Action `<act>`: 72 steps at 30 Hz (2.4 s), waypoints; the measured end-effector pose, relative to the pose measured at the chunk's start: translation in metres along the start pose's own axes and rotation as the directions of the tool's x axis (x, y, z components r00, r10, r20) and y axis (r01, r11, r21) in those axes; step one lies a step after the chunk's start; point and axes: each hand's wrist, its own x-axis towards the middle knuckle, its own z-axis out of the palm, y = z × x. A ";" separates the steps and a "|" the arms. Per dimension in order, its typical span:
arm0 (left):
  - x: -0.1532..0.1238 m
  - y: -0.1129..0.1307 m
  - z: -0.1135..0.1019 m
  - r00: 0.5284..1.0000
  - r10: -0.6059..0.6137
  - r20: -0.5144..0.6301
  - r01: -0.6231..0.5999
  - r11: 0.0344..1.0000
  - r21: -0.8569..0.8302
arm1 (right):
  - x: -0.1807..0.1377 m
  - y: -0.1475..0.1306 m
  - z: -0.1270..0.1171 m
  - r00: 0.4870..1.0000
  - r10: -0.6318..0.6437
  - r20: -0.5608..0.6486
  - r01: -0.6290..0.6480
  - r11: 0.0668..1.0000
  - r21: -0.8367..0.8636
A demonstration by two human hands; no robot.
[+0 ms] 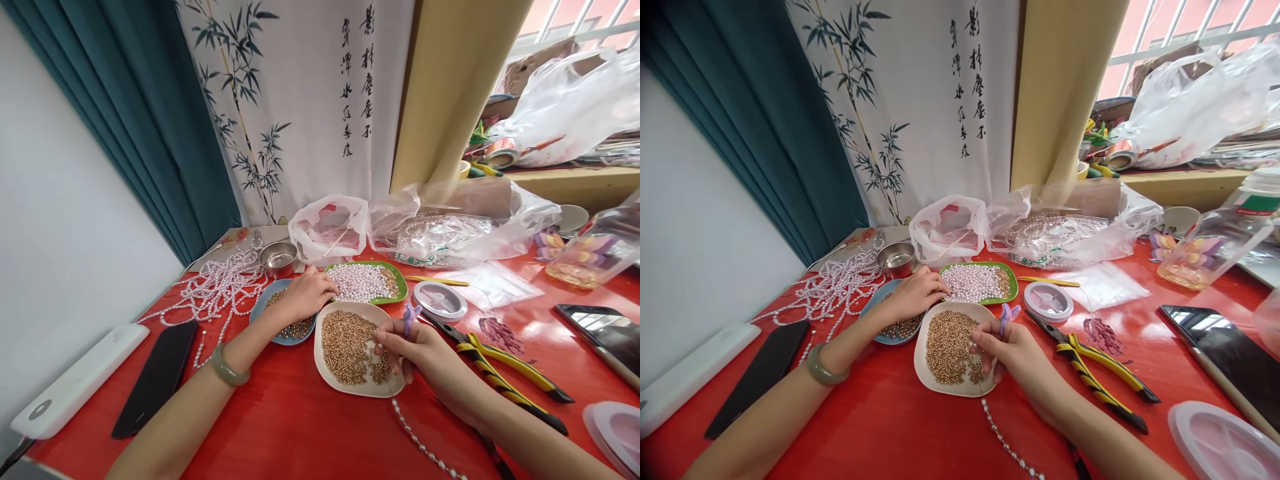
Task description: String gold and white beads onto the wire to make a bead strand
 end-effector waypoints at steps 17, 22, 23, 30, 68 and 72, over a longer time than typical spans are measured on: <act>-0.001 -0.003 -0.006 0.999 -0.032 0.004 0.032 0.999 0.004 | 0.002 0.004 -0.003 0.999 -0.033 0.029 0.033 0.999 0.004; -0.002 0.000 -0.009 0.998 0.019 0.053 -0.021 0.999 0.036 | 0.000 0.001 -0.002 1.000 -0.010 0.019 0.009 1.000 0.008; -0.002 0.001 -0.010 0.997 0.035 0.062 -0.038 0.998 0.044 | 0.000 0.001 -0.001 1.000 -0.005 0.018 0.005 1.000 0.015; -0.003 -0.001 -0.016 0.994 0.083 0.077 -0.087 0.995 0.049 | -0.001 0.001 -0.001 1.000 -0.003 0.021 0.002 0.999 0.036; -0.006 0.057 0.022 0.893 -0.230 0.388 0.365 -0.134 -0.921 | -0.004 -0.001 -0.002 0.991 0.000 0.132 -0.029 0.976 0.215; -0.006 0.057 0.022 0.892 -0.240 0.383 0.358 -0.142 -0.923 | -0.004 -0.001 -0.002 0.990 0.013 0.141 -0.044 0.975 0.218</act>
